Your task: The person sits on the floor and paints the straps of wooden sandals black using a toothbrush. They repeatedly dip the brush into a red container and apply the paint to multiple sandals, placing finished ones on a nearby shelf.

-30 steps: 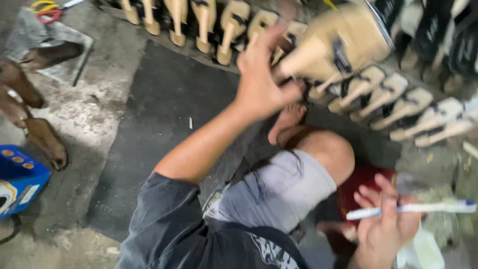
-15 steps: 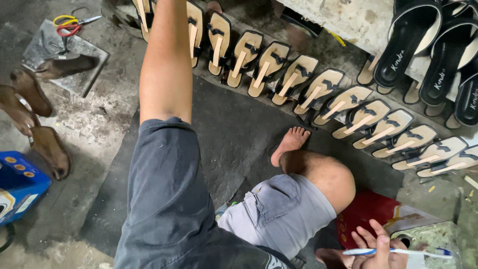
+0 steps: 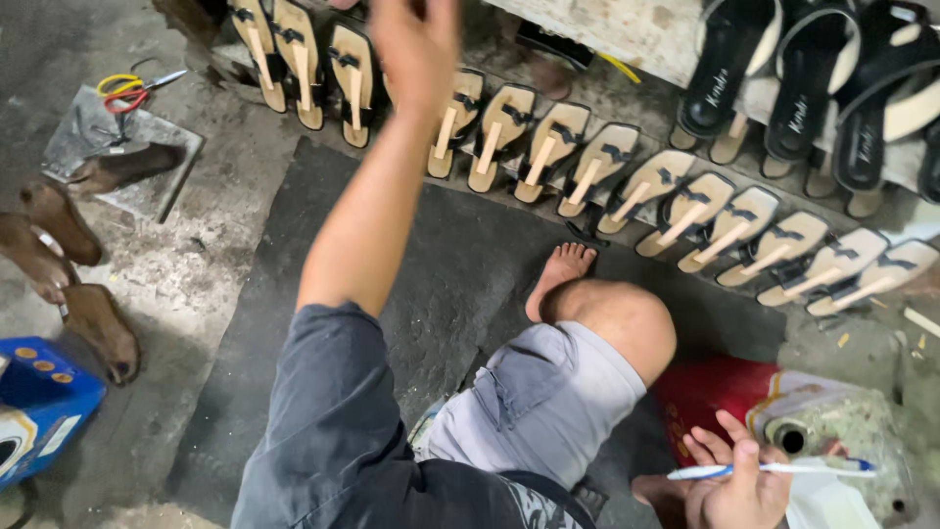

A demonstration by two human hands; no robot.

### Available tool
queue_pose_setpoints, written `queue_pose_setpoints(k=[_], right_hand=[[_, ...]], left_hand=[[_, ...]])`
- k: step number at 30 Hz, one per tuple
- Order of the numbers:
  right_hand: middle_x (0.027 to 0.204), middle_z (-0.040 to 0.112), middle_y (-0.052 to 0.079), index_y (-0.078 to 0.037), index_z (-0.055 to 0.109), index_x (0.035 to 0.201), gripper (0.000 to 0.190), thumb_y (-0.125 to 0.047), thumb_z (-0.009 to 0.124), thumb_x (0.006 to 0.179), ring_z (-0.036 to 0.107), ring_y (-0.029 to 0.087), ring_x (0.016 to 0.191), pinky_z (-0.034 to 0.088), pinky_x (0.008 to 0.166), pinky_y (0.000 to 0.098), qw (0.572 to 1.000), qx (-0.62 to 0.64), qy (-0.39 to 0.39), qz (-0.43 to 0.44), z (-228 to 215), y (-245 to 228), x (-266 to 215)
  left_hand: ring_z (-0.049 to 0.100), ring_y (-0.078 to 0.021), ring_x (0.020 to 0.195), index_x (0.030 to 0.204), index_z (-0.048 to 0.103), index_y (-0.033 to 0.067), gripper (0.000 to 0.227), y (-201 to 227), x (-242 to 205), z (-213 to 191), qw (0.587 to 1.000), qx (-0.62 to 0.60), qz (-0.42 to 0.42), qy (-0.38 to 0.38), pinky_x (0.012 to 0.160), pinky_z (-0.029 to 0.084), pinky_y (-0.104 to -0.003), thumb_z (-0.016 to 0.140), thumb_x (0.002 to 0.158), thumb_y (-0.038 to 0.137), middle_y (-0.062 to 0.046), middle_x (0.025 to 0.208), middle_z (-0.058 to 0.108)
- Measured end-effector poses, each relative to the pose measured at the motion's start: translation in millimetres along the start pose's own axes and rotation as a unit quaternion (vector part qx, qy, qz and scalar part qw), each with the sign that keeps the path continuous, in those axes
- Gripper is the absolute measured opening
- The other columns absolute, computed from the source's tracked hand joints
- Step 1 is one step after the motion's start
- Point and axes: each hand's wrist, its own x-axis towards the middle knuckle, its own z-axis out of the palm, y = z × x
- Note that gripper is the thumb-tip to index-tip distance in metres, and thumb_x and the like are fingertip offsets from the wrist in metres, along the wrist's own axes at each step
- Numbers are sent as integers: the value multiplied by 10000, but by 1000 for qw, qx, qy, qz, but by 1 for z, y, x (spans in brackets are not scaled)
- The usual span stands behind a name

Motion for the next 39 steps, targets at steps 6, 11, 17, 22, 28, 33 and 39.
queue_pose_setpoints(k=[6, 11, 17, 22, 28, 33, 39], right_hand=[[1196, 621, 350, -79, 389, 1171, 169, -57, 550, 1127, 710, 383, 859, 610, 766, 525, 994, 95, 19, -47, -6, -4, -43], [1172, 644, 333, -82, 390, 1159, 176, -56, 561, 1122, 706, 366, 837, 608, 766, 485, 988, 133, 52, -56, -16, -9, -72], [1136, 671, 287, -119, 387, 1148, 226, -96, 586, 1042, 695, 343, 732, 555, 606, 473, 986, 136, 98, -1, -14, -11, -91], [1233, 631, 274, -63, 397, 1259, 378, -162, 665, 1012, 708, 368, 1036, 594, 930, 512, 986, 159, -12, -41, 1, -28, -76], [1342, 631, 289, 53, 393, 1450, 885, -332, 870, 811, 685, 362, 1143, 565, 980, 491, 975, 213, -65, 12, -9, -56, -90], [1198, 615, 112, -17, 491, 1223, 712, -321, 940, 761, 634, 198, 1037, 582, 983, 420, 997, 60, -36, -26, -35, -58, -108], [869, 451, 25, -91, 463, 974, 704, -266, 998, 550, 451, 139, 788, 436, 681, 322, 961, -273, 8, 51, -56, -40, -145]], left_hand=[[705, -140, 680, 975, 739, 5, 582, 94, -113, 97, 895, -110, -275, -333, 656, 571, -268, 598, 964, 569, -48, 798, 754], [669, -120, 607, 895, 690, -34, 557, 116, -133, 154, 797, -237, -433, -348, 470, 496, -278, 642, 911, 521, -58, 785, 742], [483, -86, 533, 814, 580, 76, 397, 167, -211, 97, 817, -264, -380, -343, 470, 360, -267, 659, 1050, 386, 10, 646, 534], [554, -68, 642, 1012, 643, 87, 252, 273, -359, -17, 573, -358, -507, -536, 602, 439, -229, 626, 1070, 332, 33, 752, 603], [579, -77, 748, 1195, 665, 67, 315, 318, -397, -55, 302, -381, -564, -667, 691, 485, -238, 608, 1066, 349, 26, 899, 649], [639, -130, 869, 1350, 613, 41, 478, 301, -361, -14, 577, -163, -392, -698, 740, 531, -294, 562, 1031, 394, -34, 1069, 710], [539, -154, 1312, 1513, 352, 30, 729, 318, -357, 19, 474, -353, -438, -677, 1056, 476, -325, 741, 952, 284, -72, 1477, 493]])
